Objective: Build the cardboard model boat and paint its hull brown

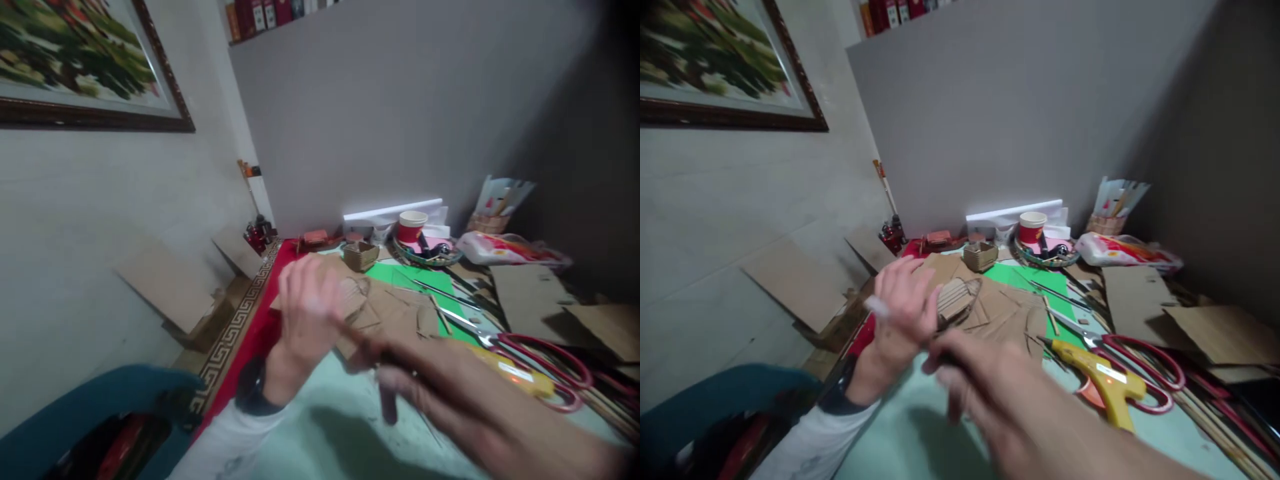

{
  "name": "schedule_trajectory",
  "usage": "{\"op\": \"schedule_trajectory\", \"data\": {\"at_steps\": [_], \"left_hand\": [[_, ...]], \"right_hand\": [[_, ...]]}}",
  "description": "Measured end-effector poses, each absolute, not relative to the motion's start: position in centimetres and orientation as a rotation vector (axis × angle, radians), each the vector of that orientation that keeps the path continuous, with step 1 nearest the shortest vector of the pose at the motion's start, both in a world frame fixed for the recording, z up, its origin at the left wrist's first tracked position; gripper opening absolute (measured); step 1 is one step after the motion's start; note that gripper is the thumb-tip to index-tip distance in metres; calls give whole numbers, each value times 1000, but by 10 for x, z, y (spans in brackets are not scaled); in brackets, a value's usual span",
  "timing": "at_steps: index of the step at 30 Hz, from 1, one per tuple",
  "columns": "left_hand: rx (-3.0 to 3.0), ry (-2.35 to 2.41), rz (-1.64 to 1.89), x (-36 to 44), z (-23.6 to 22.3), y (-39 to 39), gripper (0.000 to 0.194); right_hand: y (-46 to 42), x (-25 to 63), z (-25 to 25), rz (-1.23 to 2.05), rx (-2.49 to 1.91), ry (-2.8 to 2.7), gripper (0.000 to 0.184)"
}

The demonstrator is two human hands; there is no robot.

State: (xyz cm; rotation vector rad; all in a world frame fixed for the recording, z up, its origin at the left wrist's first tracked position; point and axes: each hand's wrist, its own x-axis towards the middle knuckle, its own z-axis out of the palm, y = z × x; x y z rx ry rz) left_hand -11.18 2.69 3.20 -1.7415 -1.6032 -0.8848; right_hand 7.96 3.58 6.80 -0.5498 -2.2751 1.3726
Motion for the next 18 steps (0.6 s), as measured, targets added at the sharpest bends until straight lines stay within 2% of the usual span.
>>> {"op": "schedule_trajectory", "data": {"at_steps": [4, 8, 15, 18], "left_hand": [[-1810, -1480, -735, -81, 42, 23, 26], [-1885, -1305, -612, -61, 45, 18, 26], [-1898, -1147, -495, -47, 42, 17, 26], [-1901, -1066, -454, -44, 40, 17, 27]], "right_hand": [[-10, 48, 14, 1221, -447, -2421, 32], [-27, 31, -25, 1187, -485, -2444, 37], [-46, 38, -19, 1166, -481, -2443, 46], [-50, 54, -3, 1130, -469, -2450, 39]]}}
